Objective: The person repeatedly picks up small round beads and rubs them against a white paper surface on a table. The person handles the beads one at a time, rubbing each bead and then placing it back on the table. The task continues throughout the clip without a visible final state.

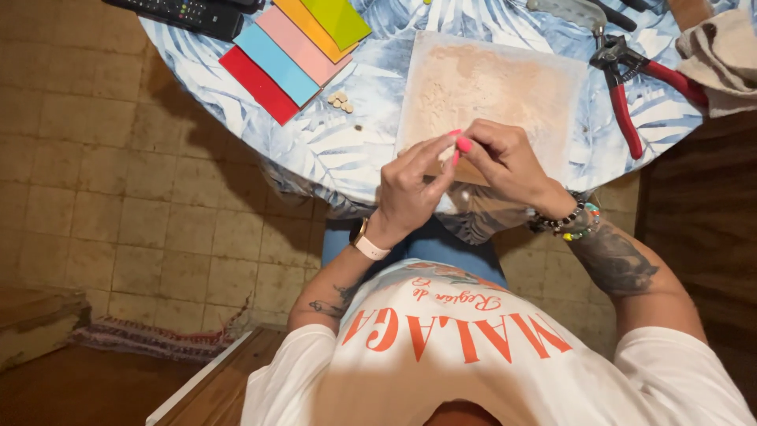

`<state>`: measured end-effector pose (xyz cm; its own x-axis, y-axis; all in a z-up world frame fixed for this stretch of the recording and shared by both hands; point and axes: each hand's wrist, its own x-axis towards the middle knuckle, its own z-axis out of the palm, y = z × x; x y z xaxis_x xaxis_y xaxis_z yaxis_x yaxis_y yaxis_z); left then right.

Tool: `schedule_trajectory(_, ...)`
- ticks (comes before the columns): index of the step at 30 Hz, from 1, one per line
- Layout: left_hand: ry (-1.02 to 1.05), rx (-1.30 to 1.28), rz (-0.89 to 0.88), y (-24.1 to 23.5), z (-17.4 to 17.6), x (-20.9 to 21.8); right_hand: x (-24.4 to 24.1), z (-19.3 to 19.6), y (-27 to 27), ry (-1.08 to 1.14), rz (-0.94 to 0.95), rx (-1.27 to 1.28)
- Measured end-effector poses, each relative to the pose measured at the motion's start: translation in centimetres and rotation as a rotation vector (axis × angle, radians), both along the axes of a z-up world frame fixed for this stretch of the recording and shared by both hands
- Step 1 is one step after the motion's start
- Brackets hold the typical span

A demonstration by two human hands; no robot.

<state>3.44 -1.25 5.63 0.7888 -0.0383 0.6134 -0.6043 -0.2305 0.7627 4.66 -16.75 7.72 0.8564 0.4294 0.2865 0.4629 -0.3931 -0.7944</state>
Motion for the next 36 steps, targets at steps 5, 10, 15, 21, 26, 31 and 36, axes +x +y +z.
schedule_trajectory(5,-0.127,0.387,0.003,0.7,-2.5,-2.1,-1.0,-1.8,-4.3,-0.263,0.007,-0.46)
schedule_trajectory(10,-0.131,0.626,-0.116,1.5,-4.8,-3.1,-2.0,-3.9,-6.1,-0.555,0.016,-0.872)
schedule_trajectory(15,-0.144,0.667,-0.159,1.8,-5.5,-2.8,1.0,-5.1,-1.1,-0.581,0.11,-0.659)
schedule_trajectory(21,-0.027,0.801,-0.248,2.6,-3.2,-2.9,4.8,-3.2,3.2,-0.582,-0.008,-0.706)
schedule_trajectory(26,-0.158,0.698,-0.168,2.0,-6.0,-2.8,2.0,-5.0,-2.0,-0.736,0.251,-0.81)
schedule_trajectory(31,-0.145,0.687,-0.184,2.0,-5.5,-2.8,0.3,-3.2,-6.1,-0.734,0.391,-1.005)
schedule_trajectory(36,-0.148,0.679,-0.181,2.1,-5.5,-2.9,0.0,-3.0,-6.3,-0.654,0.374,-0.987)
